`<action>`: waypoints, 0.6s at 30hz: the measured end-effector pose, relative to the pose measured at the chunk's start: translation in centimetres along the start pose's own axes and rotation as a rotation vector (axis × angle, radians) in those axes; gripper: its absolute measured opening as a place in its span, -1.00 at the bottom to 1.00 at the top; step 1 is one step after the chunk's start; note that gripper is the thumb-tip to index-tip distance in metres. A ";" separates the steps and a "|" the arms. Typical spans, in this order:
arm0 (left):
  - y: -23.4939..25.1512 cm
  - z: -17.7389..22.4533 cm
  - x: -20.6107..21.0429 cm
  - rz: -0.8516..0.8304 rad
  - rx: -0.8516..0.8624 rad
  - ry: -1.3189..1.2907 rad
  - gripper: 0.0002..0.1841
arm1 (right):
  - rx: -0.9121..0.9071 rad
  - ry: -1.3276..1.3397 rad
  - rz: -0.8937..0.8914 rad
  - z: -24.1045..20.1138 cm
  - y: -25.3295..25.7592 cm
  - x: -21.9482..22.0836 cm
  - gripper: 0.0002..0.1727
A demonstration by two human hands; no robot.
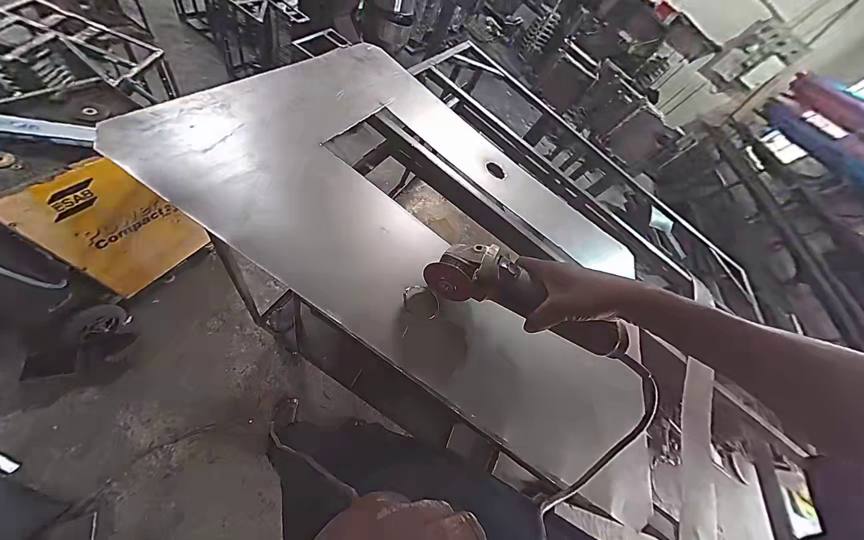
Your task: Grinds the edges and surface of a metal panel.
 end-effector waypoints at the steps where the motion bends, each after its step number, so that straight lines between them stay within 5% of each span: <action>1: 0.3 0.3 0.5 0.023 -0.026 0.028 -0.74 | -0.014 -0.018 -0.007 0.1 0.3 -0.1 -0.09; 10: -0.2 1.2 3.1 0.056 -0.178 0.090 -0.78 | -0.095 0.002 -0.055 -0.6 2.0 -0.3 -0.13; 18: -0.5 0.9 3.4 0.067 -0.211 0.079 -0.78 | -0.223 -0.264 -0.033 -1.9 3.9 -1.9 -0.20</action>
Point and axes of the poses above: each hand's wrist, its own y-axis towards the middle knuckle, its own x-axis out of the palm, z = x × y, the point moved 8 cm from there along y, towards the middle knuckle, and after that the axes turned 9 degrees about y, right-handed, at the moved point
